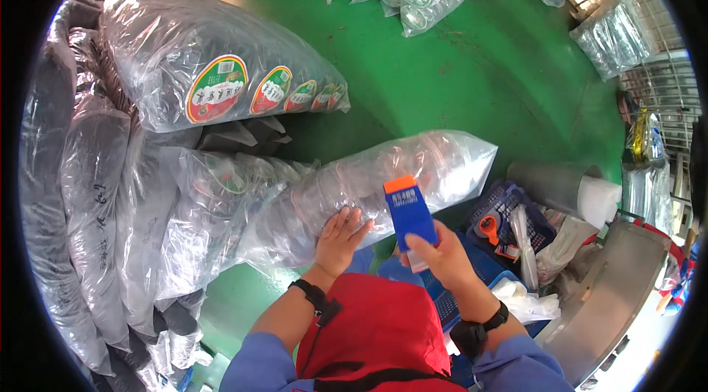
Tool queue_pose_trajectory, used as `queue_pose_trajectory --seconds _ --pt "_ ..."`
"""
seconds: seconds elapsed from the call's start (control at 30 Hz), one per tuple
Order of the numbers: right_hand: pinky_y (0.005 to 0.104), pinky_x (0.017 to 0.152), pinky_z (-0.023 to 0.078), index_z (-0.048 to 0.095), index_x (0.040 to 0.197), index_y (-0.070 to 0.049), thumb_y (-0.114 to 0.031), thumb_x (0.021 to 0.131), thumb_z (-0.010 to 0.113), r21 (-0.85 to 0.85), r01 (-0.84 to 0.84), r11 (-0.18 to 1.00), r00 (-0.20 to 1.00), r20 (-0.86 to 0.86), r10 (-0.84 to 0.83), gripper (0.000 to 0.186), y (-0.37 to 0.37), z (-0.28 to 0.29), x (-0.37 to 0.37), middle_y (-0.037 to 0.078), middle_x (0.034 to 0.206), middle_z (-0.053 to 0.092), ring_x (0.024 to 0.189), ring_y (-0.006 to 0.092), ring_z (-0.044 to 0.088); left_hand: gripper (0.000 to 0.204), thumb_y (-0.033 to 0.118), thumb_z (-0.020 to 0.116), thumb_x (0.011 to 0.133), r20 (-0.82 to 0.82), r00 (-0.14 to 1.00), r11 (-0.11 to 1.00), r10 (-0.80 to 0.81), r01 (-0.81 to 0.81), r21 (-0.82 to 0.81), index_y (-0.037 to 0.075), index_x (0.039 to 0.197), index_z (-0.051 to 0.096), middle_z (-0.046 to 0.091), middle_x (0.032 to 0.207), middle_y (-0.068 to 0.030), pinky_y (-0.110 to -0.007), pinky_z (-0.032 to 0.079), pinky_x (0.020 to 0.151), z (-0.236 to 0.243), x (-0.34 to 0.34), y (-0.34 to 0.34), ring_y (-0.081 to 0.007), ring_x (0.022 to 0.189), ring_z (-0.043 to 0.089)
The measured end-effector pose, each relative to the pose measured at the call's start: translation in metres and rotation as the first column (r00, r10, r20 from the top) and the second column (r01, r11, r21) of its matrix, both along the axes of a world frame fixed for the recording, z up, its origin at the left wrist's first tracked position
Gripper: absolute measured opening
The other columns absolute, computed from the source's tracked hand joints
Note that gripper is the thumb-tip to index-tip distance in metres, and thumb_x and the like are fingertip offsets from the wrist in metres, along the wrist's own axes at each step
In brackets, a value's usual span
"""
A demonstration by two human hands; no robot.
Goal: Picking up plastic bags filled with products, sealing the open ends using a hand-held tape dispenser, and organizing them into stacks.
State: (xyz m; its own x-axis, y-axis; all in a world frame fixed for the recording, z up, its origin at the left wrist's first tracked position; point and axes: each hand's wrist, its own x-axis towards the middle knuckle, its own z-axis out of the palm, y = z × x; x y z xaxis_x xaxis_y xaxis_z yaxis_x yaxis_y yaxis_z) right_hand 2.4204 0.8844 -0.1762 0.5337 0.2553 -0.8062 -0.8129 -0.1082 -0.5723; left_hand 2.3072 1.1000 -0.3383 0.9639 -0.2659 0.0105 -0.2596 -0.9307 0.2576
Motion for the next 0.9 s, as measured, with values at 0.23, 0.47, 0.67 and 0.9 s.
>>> queue_pose_trajectory --seconds 0.23,0.47,0.67,0.9 --pt "0.0508 0.101 0.040 0.062 0.113 -0.006 -0.007 0.074 0.066 -0.614 -0.254 0.747 0.201 0.722 0.662 0.039 -0.067 -0.002 -0.073 0.014 0.106 0.068 0.104 0.0339 0.064 0.049 0.008 0.052 0.085 0.068 0.998 1.000 -0.015 0.016 -0.012 0.025 0.131 0.059 0.046 0.144 -0.0132 -0.047 0.033 0.108 0.002 0.004 0.000 -0.0346 0.133 0.043" --pt "0.0460 0.112 0.024 0.045 0.138 -0.018 -0.044 0.092 0.052 -0.514 -0.498 0.699 0.418 0.564 0.712 0.053 -0.144 -0.042 -0.106 -0.001 0.139 0.050 0.132 0.0206 0.043 0.044 0.021 0.055 0.091 -0.008 1.000 1.000 0.012 -0.012 0.005 0.023 0.135 0.056 0.040 0.150 -0.0129 -0.045 0.026 0.113 0.015 -0.002 -0.013 -0.0325 0.138 0.036" --pt "0.0434 0.111 0.025 0.038 0.144 -0.023 -0.056 0.090 0.052 -0.095 -0.374 0.923 0.819 0.433 0.376 0.064 -0.166 -0.051 -0.124 -0.003 0.147 0.041 0.138 0.0158 0.035 0.049 0.029 0.056 0.092 -0.177 0.984 0.998 -0.016 0.027 0.060 0.021 0.140 0.051 0.036 0.151 -0.0167 -0.046 0.025 0.113 0.032 -0.018 -0.028 -0.0357 0.138 0.035" --pt "0.0448 0.108 0.027 0.051 0.130 -0.014 -0.052 0.088 0.050 -0.677 -0.362 0.640 0.177 0.625 0.761 0.057 -0.175 -0.024 -0.097 0.004 0.130 0.054 0.126 0.0227 0.047 0.052 0.027 0.055 0.092 -0.264 0.959 0.994 -0.102 0.106 -0.001 0.015 0.142 0.047 0.037 0.149 -0.0186 -0.046 0.029 0.109 0.055 -0.037 -0.049 -0.0369 0.135 0.038"
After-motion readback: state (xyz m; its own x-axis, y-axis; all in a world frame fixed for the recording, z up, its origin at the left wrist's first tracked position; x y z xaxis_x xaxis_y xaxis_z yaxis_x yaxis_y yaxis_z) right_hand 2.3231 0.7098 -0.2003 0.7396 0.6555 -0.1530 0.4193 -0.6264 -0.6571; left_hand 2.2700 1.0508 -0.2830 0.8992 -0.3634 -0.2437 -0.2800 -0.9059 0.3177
